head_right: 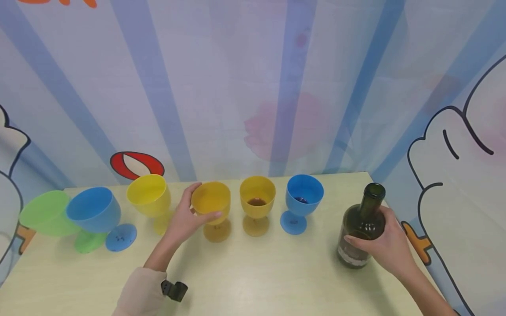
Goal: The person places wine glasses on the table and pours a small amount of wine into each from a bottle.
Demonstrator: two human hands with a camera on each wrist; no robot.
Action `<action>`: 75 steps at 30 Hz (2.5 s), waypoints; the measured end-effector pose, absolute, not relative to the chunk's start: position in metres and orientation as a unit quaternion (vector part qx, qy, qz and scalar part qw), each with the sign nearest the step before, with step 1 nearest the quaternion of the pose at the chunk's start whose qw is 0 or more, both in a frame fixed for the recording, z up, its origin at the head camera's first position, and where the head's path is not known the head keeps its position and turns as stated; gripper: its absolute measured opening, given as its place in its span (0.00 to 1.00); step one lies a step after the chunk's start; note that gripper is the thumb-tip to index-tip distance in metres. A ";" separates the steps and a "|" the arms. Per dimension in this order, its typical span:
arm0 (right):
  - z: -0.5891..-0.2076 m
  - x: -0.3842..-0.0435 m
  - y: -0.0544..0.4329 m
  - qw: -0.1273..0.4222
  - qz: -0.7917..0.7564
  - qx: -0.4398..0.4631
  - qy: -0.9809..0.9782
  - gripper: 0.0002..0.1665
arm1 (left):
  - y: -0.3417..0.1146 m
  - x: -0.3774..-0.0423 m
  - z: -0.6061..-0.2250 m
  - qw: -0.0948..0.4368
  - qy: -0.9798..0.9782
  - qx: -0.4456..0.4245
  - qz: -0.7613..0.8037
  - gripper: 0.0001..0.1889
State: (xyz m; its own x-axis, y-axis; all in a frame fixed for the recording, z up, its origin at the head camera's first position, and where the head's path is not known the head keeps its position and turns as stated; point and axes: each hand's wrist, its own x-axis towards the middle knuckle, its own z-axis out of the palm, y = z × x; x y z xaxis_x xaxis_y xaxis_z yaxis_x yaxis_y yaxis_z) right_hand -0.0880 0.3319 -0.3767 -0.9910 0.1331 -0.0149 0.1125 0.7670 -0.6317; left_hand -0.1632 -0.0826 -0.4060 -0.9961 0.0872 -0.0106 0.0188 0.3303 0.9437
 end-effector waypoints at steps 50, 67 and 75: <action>-0.339 -0.092 0.268 0.243 0.052 0.219 -0.944 0.44 | -0.026 -0.104 -0.368 0.080 0.823 0.187 0.531 0.48; -0.318 -0.093 0.251 0.248 -0.043 0.228 -0.941 0.46 | -0.018 -0.102 -0.360 0.082 0.831 0.197 0.513 0.48; -0.317 -0.091 0.245 0.271 -0.057 0.223 -0.934 0.45 | -0.017 -0.103 -0.354 0.064 0.833 0.202 0.510 0.48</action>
